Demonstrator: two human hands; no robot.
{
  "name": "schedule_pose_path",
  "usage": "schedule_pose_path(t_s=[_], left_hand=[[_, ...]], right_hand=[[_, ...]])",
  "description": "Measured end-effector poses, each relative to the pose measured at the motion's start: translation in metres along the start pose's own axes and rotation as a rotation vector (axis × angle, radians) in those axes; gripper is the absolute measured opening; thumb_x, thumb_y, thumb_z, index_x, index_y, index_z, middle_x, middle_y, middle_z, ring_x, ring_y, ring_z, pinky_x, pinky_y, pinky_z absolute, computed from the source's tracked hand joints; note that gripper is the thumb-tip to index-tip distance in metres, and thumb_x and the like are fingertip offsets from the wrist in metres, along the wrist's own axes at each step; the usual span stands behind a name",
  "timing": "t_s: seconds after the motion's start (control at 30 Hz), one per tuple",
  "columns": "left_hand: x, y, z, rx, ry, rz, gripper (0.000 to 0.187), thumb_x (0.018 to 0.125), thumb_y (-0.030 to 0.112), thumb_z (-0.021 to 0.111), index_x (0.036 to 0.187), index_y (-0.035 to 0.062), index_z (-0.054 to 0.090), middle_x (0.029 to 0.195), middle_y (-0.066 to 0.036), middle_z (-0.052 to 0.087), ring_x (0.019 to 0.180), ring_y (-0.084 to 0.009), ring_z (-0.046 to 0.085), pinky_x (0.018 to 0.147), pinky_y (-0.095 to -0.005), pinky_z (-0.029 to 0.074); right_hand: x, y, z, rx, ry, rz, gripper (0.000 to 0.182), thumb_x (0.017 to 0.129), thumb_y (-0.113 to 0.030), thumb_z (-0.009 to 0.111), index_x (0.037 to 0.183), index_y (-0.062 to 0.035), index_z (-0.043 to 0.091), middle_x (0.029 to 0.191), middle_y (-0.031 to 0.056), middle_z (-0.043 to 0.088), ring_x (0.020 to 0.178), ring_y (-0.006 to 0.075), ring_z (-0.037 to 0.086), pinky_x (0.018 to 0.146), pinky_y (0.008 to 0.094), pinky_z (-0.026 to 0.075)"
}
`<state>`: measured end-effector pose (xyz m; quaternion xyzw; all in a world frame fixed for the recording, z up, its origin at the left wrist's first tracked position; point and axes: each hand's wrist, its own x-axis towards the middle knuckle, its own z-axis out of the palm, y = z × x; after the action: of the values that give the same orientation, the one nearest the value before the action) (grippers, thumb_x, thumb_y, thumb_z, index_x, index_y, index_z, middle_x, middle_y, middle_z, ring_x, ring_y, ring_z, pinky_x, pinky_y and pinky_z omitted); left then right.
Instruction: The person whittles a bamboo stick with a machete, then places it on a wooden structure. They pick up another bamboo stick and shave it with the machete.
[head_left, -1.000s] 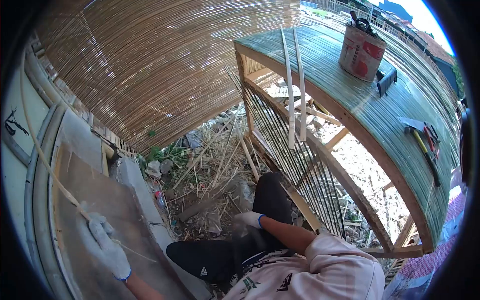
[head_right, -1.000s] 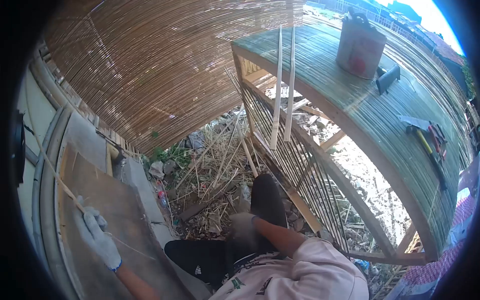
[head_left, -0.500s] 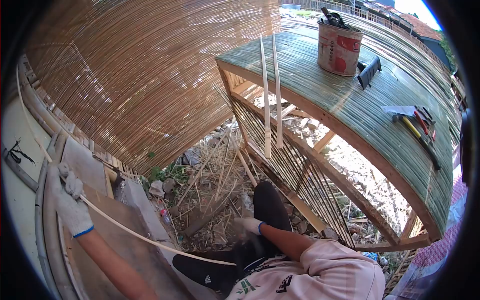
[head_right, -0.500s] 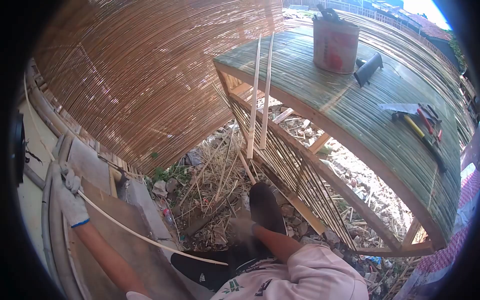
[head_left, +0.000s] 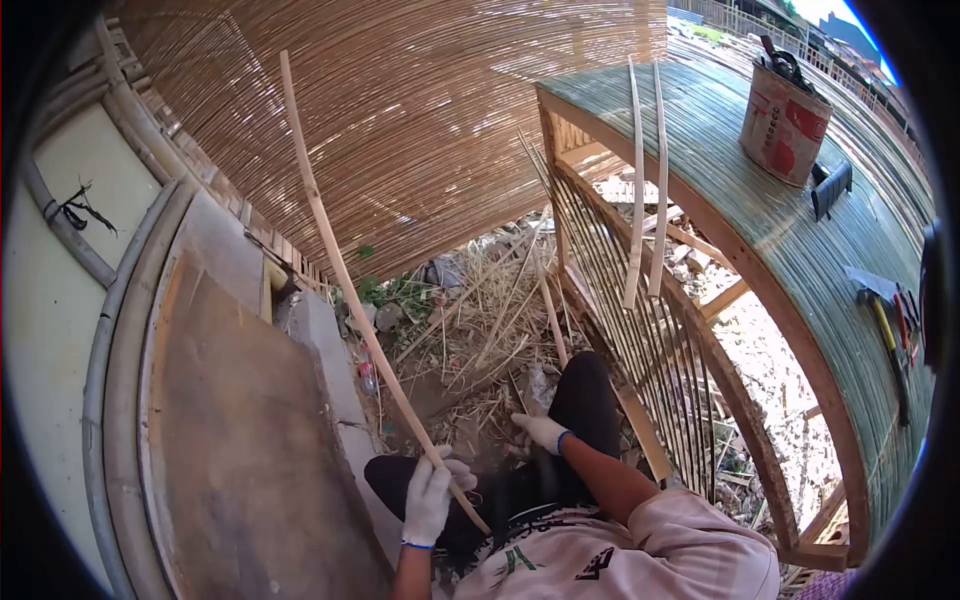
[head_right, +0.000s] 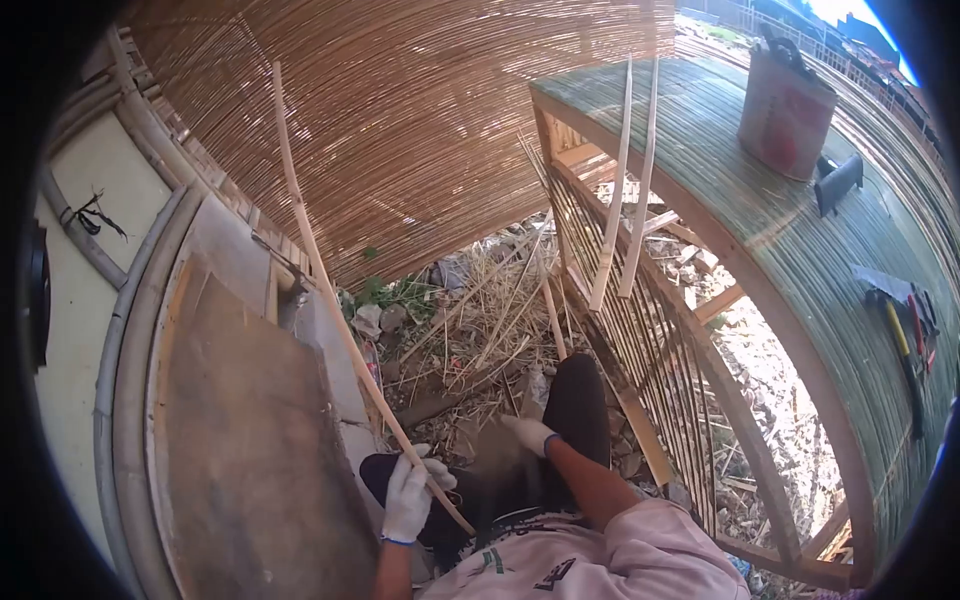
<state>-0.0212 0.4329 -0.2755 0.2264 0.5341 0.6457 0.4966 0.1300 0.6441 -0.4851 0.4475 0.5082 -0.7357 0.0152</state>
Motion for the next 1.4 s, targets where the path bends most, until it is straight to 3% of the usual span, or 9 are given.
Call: schedule_pose_path(t_s=[0.13,0.23,0.33,0.47,0.63,0.8,1.0,1.13,1.4], left_hand=[[-0.023,-0.003,0.030,0.082,0.046,0.066,0.047,0.111,0.013,0.050,0.155,0.0012,0.041,0.087,-0.003,0.058,0.064,-0.0089,0.052,0.057,-0.0255,0.045],[0.008,0.053,0.066,0.110,0.018,0.177,0.055,0.111,0.017,0.049,0.163,0.0044,0.036,0.085,-0.001,0.055,0.064,-0.0071,0.048,0.055,-0.0231,0.042],[0.047,0.124,0.120,-0.036,-0.149,0.200,0.060,0.108,0.018,0.049,0.164,0.0038,0.034,0.086,-0.001,0.056,0.065,-0.0054,0.048,0.054,-0.0216,0.041],[0.088,0.195,0.215,-0.233,-0.429,0.097,0.054,0.107,0.009,0.042,0.161,0.0022,0.039,0.093,-0.002,0.060,0.063,-0.0054,0.048,0.049,-0.0210,0.039],[0.144,0.199,0.336,-0.146,-0.570,0.038,0.038,0.109,0.012,0.046,0.144,-0.0035,0.051,0.093,-0.004,0.060,0.065,-0.0062,0.050,0.048,-0.0205,0.042],[0.204,0.146,0.417,-0.048,-0.673,-0.069,0.034,0.110,0.014,0.048,0.136,-0.0076,0.052,0.102,-0.011,0.063,0.074,-0.0122,0.061,0.057,-0.0207,0.056],[0.185,0.091,0.391,-0.005,-0.730,-0.176,0.040,0.110,0.033,0.056,0.136,0.0018,0.052,0.124,-0.013,0.056,0.106,-0.0265,0.070,0.082,-0.0383,0.067],[0.094,0.083,0.335,-0.124,-0.688,-0.201,0.071,0.112,0.032,0.056,0.167,0.0034,0.021,0.141,-0.019,0.055,0.113,-0.0260,0.069,0.080,-0.0358,0.066],[0.037,0.052,0.247,-0.274,-0.802,-0.457,0.052,0.115,0.026,0.049,0.161,0.0045,0.039,0.103,-0.008,0.069,0.071,-0.0114,0.066,0.056,-0.0251,0.054]], right_hand=[[0.039,0.037,-0.005,0.037,0.035,0.098,0.074,0.105,-0.060,0.056,0.135,0.0070,0.068,0.131,0.0214,0.072,0.120,0.0286,0.069,0.106,0.0353,0.049],[0.009,0.015,0.002,0.143,0.070,0.031,0.058,0.105,-0.054,0.061,0.113,0.0017,0.074,0.084,0.0100,0.072,0.070,0.0185,0.064,0.069,0.0357,0.051],[-0.024,-0.009,0.005,-0.048,-0.009,-0.056,0.062,0.110,-0.048,0.050,0.147,0.0007,0.059,0.127,0.0178,0.074,0.121,0.0324,0.068,0.110,0.0345,0.046],[-0.037,-0.017,0.013,0.261,-0.032,0.033,0.040,0.112,-0.038,0.046,0.123,-0.0039,0.063,0.091,0.0096,0.070,0.093,0.0305,0.070,0.098,0.0523,0.053],[0.001,0.024,0.020,0.432,0.118,-0.111,0.056,0.104,-0.057,0.059,0.094,-0.0028,0.069,0.073,0.0103,0.064,0.061,0.0226,0.064,0.056,0.0384,0.052],[-0.003,0.023,0.008,0.207,0.124,-0.167,0.060,0.105,-0.056,0.056,0.093,0.0009,0.069,0.070,0.0124,0.067,0.057,0.0223,0.065,0.058,0.0379,0.054],[-0.033,0.009,0.006,0.189,0.179,-0.326,0.062,0.107,-0.055,0.054,0.093,0.0043,0.069,0.072,0.0149,0.069,0.058,0.0223,0.066,0.059,0.0384,0.054],[0.023,0.048,-0.002,0.043,-0.026,-0.311,0.043,0.105,-0.046,0.062,0.101,-0.0037,0.072,0.081,0.0103,0.074,0.067,0.0218,0.069,0.065,0.0373,0.055],[0.032,0.125,-0.019,-0.007,0.008,-0.331,0.043,0.106,-0.046,0.060,0.111,-0.0037,0.070,0.087,0.0105,0.074,0.073,0.0229,0.069,0.069,0.0387,0.055]])
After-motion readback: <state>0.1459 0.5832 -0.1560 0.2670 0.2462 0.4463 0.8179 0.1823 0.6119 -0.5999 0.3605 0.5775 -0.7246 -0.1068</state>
